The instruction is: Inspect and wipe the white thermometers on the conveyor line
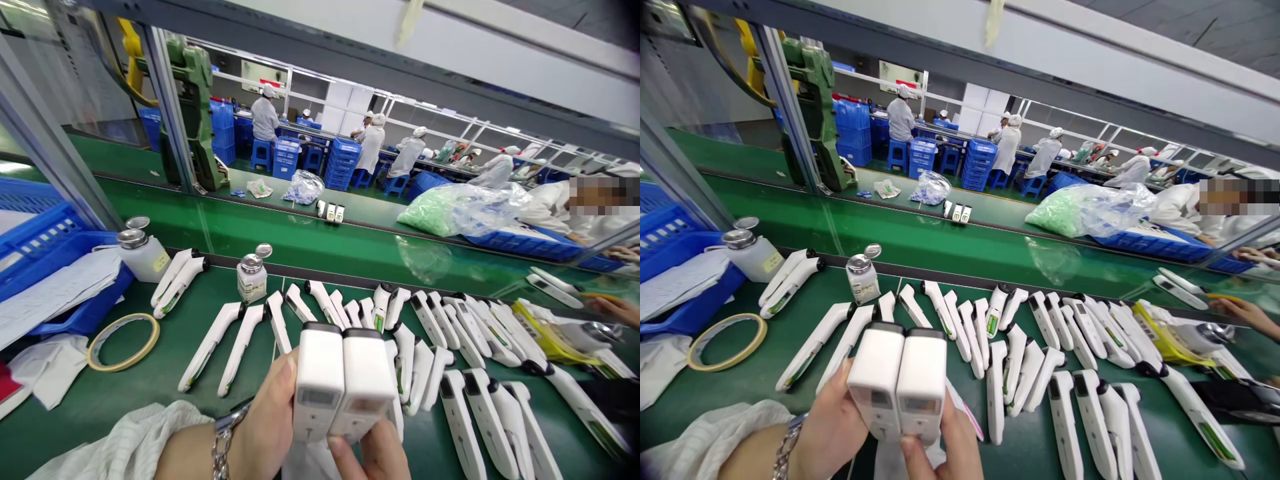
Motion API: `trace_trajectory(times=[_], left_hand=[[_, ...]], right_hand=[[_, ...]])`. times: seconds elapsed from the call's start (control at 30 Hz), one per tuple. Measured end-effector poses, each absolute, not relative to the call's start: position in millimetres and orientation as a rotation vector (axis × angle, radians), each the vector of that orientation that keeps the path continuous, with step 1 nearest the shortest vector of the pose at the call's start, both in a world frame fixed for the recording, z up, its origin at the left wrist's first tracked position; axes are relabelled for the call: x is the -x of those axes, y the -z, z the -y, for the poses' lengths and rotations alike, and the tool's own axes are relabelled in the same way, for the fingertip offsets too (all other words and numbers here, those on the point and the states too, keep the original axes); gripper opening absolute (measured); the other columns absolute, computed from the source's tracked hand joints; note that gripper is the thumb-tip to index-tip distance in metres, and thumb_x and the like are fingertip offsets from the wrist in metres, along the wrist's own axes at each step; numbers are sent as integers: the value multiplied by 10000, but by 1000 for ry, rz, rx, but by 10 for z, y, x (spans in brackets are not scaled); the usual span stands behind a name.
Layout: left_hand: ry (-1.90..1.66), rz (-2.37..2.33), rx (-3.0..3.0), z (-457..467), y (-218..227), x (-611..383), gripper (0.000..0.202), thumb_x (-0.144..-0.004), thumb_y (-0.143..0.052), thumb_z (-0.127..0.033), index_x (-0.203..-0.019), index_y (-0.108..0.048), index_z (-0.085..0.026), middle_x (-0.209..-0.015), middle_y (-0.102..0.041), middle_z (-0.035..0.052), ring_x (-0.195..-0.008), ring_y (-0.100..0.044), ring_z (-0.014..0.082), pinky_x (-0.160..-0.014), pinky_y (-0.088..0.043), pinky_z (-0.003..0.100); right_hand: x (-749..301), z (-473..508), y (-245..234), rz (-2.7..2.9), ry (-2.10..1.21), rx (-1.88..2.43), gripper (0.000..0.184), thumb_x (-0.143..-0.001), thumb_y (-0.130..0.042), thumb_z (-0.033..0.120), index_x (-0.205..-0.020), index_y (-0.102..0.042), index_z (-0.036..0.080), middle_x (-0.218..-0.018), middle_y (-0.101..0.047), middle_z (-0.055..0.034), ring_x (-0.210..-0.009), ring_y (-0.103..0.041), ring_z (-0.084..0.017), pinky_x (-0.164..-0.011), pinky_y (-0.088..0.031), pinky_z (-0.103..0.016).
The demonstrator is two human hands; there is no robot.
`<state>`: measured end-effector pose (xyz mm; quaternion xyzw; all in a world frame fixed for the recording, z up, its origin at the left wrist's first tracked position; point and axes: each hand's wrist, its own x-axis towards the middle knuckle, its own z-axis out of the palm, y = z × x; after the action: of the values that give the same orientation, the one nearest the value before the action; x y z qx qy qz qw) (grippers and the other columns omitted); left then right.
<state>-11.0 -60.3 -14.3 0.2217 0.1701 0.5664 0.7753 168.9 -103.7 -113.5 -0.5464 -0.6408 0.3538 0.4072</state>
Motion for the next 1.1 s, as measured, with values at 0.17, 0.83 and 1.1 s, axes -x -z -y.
trace_trajectory(times=[0.17, 0.83, 1.1], left_hand=[[-1039, -526, -249, 419, 84, 74, 425, -905, -383, -460, -1035, -666, -171, -902, -713, 64, -965, -630, 238, -901, -451, 356], [-993, -564, -195, 251, 117, 61, 445, -928, -324, -410, -986, -656, -121, -848, -707, 76, -808, -658, 207, -778, -505, 323], [-965, -588, -201, 239, 119, 74, 456, -928, -318, -405, -1047, -640, -105, -904, -708, 92, -861, -655, 221, -820, -500, 344]], right_hand=[[-1414, 919, 604, 1459, -1107, 1271, 555, -864, -569, 345, -1381, -374, 292, -1301, -566, -68, -1186, -533, -273, -885, -528, -335], [-1406, 797, 547, 1262, -1352, 1053, 434, -957, -311, 436, -1366, -403, 325, -1430, -423, 23, -1340, -334, -235, -1074, -360, -411], [-1383, 755, 528, 1154, -1431, 964, 420, -958, -304, 445, -1358, -406, 363, -1346, -524, 27, -1229, -484, -213, -932, -492, -327]])
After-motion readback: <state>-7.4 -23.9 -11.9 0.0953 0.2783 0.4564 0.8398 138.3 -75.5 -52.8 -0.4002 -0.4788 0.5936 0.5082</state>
